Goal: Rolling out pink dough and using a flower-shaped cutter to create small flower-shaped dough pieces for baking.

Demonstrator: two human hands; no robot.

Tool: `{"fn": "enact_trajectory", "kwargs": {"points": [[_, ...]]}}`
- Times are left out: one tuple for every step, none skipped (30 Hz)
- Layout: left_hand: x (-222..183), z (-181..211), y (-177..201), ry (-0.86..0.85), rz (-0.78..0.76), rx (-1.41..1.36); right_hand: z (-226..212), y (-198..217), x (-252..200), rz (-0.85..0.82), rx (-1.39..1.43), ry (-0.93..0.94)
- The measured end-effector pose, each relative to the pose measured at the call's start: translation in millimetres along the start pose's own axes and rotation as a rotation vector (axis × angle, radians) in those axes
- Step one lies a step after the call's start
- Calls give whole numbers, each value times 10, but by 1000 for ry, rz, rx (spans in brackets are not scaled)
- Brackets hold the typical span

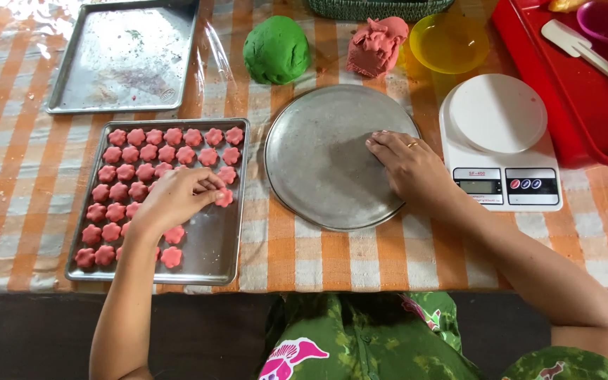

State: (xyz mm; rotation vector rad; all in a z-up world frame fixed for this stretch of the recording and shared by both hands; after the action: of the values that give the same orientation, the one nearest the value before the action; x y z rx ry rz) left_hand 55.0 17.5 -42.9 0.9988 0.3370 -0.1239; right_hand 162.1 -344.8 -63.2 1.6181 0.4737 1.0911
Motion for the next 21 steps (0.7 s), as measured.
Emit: {"fn": "enact_trajectory", "kwargs": {"points": [[-19, -8, 3, 9, 9, -28, 2, -2, 6, 3, -6, 8], [-26, -16, -27, 9, 10, -30, -2, -12, -6, 1, -7, 10], [-24, -27, -29, 16, 34, -7, 2, -18, -6, 7, -8, 6], [-23, -36, -31, 24, 59, 17, 7, -24, -8, 13, -8, 2], [-34, -39, -52, 24, 58, 16, 14, -33, -13, 12, -8, 2], [-46, -43, -51, 31, 97, 91, 24, -47, -20, 5, -11, -2], [-58, -46, -52, 38, 135, 166, 34, -63, -27, -1, -15, -6], [-54, -129, -109, 39, 134, 166, 28, -60, -25, -2, -15, -6], [-50, -177, -107, -1, 222, 220, 27, -55, -19, -2, -9, -7], [-51, -220, -108, -41, 310, 274, 28, -48, -13, -3, -3, -8], [-111, -208, -118, -43, 310, 275, 25, -40, -7, -2, -4, -10], [-173, -200, -122, -37, 321, 294, 23, -32, -2, 1, -5, -13], [-243, -194, -134, -30, 330, 312, 15, -27, -5, 2, -5, -16], [-266, -199, -201, -31, 328, 313, 19, -23, -6, 1, -5, -18], [-295, -206, -263, -22, 333, 368, 20, -24, -5, -1, -2, -21], [-326, -215, -323, -13, 337, 423, 19, -23, -3, -3, 1, -24], [-318, -210, -349, -12, 339, 424, 23, -26, -5, -2, 1, -22], [-314, -195, -367, -21, 356, 453, 22, -31, -6, -5, -11, -14], [-308, -177, -385, -31, 374, 482, 23, -34, -9, -9, -24, -6], [-315, -159, -374, -31, 375, 482, 16, -41, -9, -7, -25, -6], [-313, -130, -358, -40, 392, 465, 18, -42, -11, -5, -25, -3]]}}
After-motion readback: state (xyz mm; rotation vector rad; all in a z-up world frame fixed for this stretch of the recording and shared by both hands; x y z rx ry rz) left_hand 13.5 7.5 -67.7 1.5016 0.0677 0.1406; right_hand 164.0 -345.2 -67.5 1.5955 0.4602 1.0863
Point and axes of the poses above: each hand's wrist, its own x-axis towards the middle knuckle, its own y-axis out of the back of the hand, z = x × y, the point moved 6 cm from there along x, towards the middle knuckle, and after that the axes turned 4 degrees about x, right-handed, at the moved point
